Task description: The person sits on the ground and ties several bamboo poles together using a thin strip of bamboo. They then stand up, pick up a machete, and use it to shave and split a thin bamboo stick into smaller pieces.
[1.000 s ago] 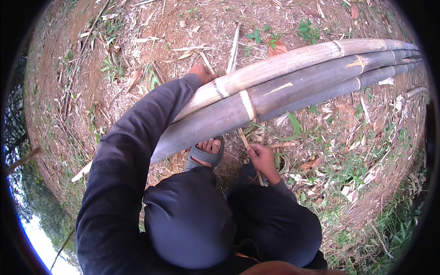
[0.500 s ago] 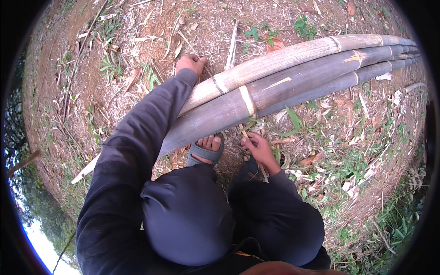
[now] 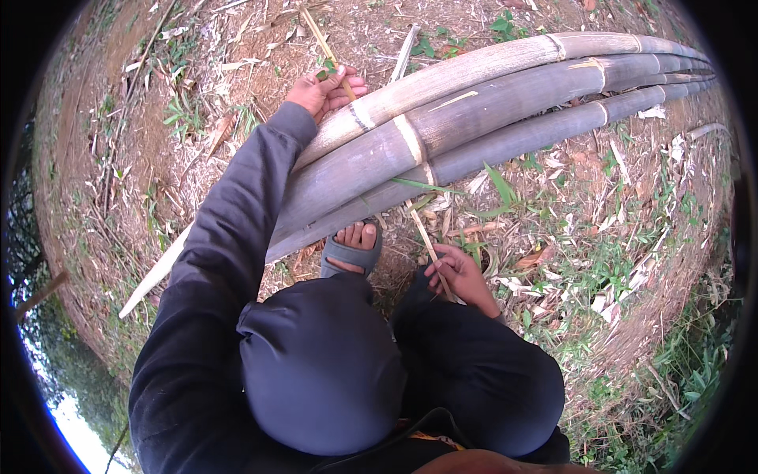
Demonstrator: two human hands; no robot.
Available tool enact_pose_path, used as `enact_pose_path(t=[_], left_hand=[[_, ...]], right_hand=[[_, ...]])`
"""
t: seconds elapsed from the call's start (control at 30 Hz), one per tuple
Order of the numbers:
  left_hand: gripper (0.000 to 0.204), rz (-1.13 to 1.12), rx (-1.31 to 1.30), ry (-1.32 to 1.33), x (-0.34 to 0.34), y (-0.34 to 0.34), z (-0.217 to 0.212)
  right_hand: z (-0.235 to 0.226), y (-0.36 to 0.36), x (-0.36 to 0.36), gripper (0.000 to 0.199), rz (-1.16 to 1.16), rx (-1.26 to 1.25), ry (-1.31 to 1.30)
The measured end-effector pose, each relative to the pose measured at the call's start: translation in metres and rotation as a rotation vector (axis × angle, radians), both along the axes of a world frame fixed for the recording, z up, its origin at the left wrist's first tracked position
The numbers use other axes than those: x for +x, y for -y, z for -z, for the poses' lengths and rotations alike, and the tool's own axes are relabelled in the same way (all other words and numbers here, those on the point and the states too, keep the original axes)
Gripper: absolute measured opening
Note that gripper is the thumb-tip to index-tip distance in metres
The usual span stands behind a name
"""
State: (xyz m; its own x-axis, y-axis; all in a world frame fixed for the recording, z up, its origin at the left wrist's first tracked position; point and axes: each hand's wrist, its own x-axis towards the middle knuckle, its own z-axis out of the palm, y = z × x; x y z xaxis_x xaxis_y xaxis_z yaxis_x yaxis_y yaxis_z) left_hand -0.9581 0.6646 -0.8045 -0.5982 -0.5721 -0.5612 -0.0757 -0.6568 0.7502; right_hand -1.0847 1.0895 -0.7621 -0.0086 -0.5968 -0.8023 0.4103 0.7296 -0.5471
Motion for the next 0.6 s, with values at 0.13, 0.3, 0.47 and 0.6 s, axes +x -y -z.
enact_pose_path(t=[0.13, 0.3, 0.47, 0.6], left_hand=[[0.025, -0.101, -0.196, 0.040, -0.001, 0.003, 0.012], [0.020, -0.248, -0.352, -0.066, -0.008, 0.005, -0.006], [0.021, -0.148, -0.722, -0.185, -0.020, 0.006, -0.057], [0.016, 0.085, -0.920, -0.095, -0.023, -0.033, -0.088]], right_hand=[[-0.009, 0.012, -0.004, 0.043, 0.067, -0.092, 0.055], [-0.020, 0.031, -0.017, 0.051, 0.021, -0.019, 0.135], [-0.014, 0.010, -0.025, 0.027, -0.170, 0.166, -0.078], [-0.027, 0.010, -0.018, 0.025, 0.019, 0.071, -0.123]])
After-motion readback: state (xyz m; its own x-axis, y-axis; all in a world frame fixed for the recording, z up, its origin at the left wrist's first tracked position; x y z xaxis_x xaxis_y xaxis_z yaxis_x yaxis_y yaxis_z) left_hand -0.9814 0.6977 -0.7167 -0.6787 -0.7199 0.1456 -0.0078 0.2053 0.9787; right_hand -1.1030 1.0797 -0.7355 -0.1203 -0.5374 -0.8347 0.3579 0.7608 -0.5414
